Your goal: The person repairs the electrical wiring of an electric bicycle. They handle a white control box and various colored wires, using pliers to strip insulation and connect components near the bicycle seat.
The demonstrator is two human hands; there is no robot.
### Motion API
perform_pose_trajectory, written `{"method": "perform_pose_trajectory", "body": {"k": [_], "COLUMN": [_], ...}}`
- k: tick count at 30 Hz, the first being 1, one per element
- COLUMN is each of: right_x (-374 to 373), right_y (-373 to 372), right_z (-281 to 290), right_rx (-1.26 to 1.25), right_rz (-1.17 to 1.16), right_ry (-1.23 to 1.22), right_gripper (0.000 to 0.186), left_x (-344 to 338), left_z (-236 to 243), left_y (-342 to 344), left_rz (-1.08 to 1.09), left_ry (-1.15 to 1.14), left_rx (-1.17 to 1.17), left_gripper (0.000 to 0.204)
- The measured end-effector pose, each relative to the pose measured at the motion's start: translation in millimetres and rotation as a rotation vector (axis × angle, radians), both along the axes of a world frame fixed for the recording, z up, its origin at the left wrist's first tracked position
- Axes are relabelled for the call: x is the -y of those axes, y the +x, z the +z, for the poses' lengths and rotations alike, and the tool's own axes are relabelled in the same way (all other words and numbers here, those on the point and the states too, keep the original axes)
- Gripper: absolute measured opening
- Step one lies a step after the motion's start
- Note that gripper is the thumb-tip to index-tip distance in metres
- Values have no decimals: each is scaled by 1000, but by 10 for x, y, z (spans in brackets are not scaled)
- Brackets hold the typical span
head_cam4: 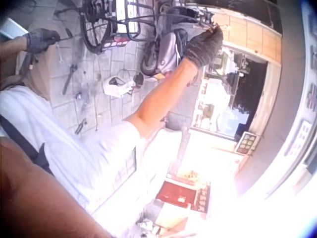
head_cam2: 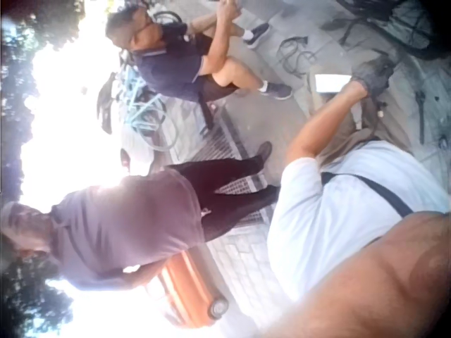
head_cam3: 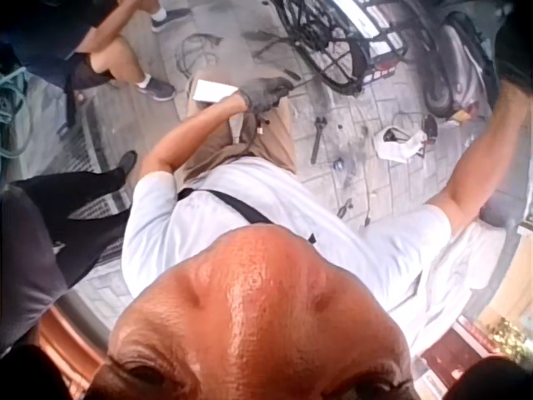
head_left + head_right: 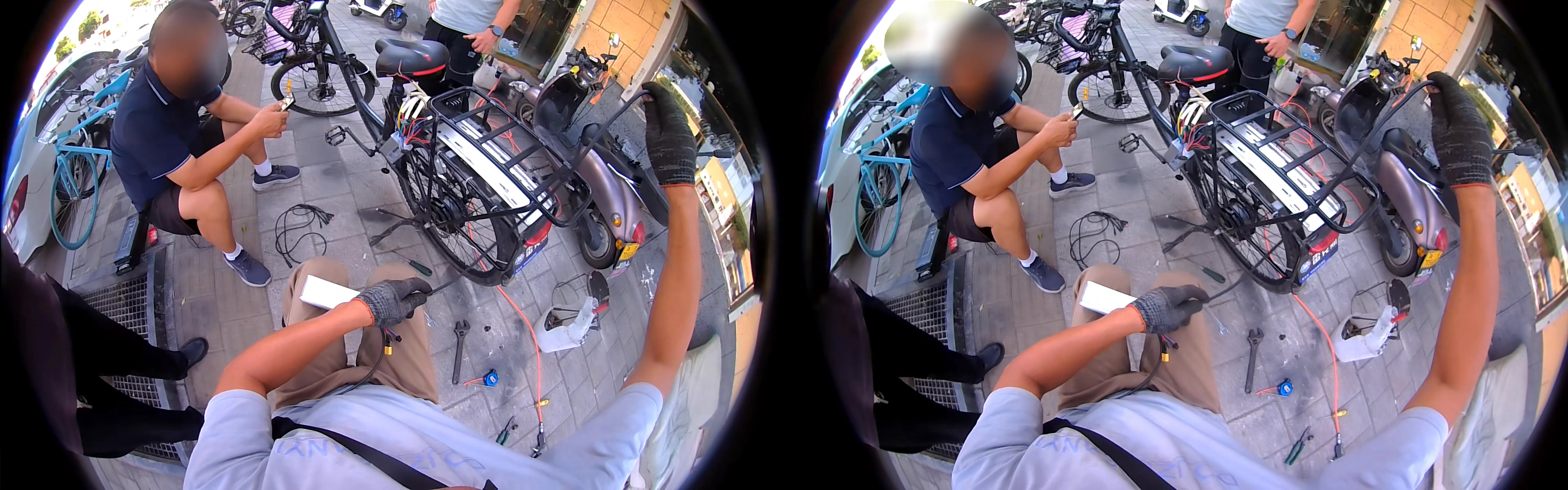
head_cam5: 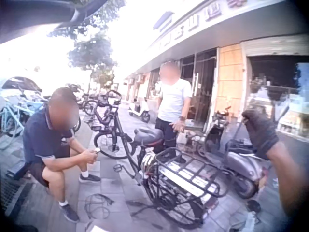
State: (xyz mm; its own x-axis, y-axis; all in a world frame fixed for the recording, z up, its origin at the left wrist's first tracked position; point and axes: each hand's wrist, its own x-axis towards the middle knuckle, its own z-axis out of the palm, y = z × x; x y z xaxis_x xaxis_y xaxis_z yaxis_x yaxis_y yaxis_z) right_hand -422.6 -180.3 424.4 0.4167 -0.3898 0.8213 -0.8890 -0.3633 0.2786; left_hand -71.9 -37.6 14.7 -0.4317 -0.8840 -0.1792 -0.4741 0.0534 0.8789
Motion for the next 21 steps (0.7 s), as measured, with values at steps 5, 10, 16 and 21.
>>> {"method": "perform_pose_trajectory", "body": {"k": [5,10,16,21], "right_x": [115,253,466,620], "right_y": [-9,-6,-8,153], "right_z": [-285,-541,-705,-1123], "right_rx": [95,303,514,765], "right_rz": [100,201,324,424], "right_ry": [13,337,200,414], "right_gripper": [29,33,31,31], "left_x": [86,195,215,178], "left_z": [-178,-404,-365,-393], "left_y": [-107,-149,-203,-182], "left_rz": [16,-19,97,155], "left_ry": [-290,-285,-186,-135], "left_rx": [228,361,358,228], "left_gripper": [34,32,33,35]}}
